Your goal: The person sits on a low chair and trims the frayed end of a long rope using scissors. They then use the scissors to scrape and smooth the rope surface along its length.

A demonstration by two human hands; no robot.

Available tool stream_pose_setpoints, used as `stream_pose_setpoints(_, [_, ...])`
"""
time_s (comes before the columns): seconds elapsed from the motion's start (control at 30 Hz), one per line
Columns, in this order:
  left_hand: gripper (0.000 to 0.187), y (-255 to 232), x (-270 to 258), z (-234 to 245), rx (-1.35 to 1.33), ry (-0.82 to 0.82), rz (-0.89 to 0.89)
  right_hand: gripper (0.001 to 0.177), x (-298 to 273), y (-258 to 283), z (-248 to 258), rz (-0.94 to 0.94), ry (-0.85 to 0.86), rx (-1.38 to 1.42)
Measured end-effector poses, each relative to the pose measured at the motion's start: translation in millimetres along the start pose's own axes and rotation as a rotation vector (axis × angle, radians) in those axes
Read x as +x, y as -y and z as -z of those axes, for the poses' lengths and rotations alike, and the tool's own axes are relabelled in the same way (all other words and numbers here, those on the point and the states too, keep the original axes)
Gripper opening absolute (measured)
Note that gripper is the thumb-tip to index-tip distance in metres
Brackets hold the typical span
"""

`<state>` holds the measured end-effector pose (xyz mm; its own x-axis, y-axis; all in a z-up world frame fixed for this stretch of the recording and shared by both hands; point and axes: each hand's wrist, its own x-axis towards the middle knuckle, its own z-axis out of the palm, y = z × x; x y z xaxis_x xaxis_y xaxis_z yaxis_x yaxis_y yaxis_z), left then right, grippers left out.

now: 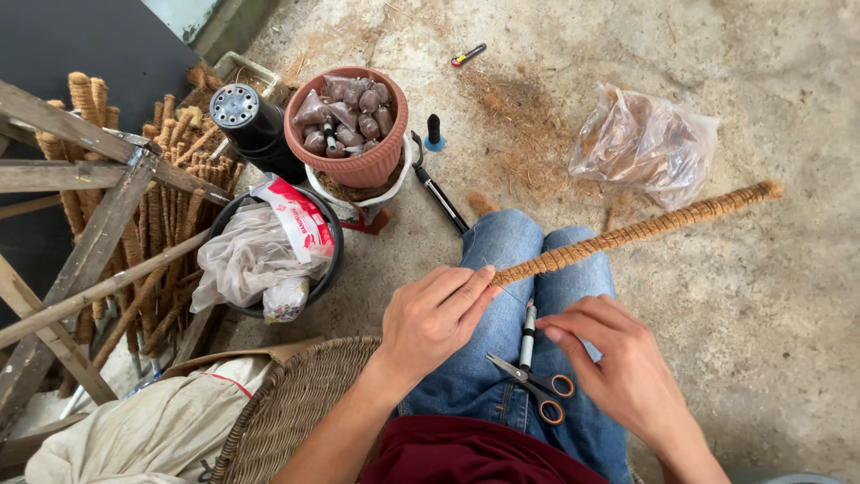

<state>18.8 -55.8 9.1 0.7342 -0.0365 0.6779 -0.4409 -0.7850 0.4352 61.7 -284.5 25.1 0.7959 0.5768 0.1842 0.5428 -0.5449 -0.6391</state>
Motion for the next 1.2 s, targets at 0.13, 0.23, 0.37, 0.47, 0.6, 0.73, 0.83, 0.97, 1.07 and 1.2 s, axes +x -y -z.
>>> stream_pose_setpoints(0.13, [0.027, -2.0, 1.2, 0.0, 0.005, 0.009, -0.020, 0.027, -2.7, 12.8, 8.1, 0.106, -0.157, -0.097])
stream_pose_setpoints(0.23, [0.028, -7.7, 0.1, -4.0, -0.005, 0.014, -0.039, 0.023, -7.8, 20.5, 7.1, 0.040, -0.267, -0.068])
stream_pose_setpoints(0.37, [0.033, -14.3, 2.2, -7.9, -0.030, 0.065, -0.069, 0.027, 8.6, 23.3, -12.4, 0.036, -0.283, 0.004])
stream_pose_setpoints(0.47, [0.027, -15.8, 0.9, -11.3, -0.043, 0.061, -0.051, 0.024, 14.9, 25.6, -22.6, 0.091, -0.347, -0.094])
stream_pose_setpoints(0.6, [0.019, -13.1, -3.8, -15.7, -0.041, 0.059, -0.027, 0.018, 17.3, 23.7, -21.8, 0.129, -0.349, -0.183])
stream_pose_setpoints(0.73, [0.021, -12.4, -7.2, -21.0, -0.052, 0.075, 0.011, 0.016, 21.9, 21.4, -18.5, 0.132, -0.345, -0.237])
stream_pose_setpoints(0.83, [0.023, -11.9, -6.7, -23.3, -0.071, 0.091, 0.040, 0.017, 23.3, 16.3, -15.6, 0.134, -0.336, -0.248])
stream_pose_setpoints(0.97, [0.021, -10.4, -5.1, -19.4, -0.200, 0.089, 0.121, 0.014, 5.5, -4.9, -10.1, 0.153, -0.187, 0.082])
stream_pose_setpoints(1.07, [0.017, -2.2, -6.9, -14.9, -0.521, 0.104, 0.340, 0.007, -18.0, -37.7, 11.1, 0.072, 0.211, 0.526])
stream_pose_setpoints(1.2, [0.016, 14.6, -12.4, -19.0, -0.997, 0.290, 0.726, 0.012, -25.5, -71.8, 8.3, -0.154, 0.252, 0.555])
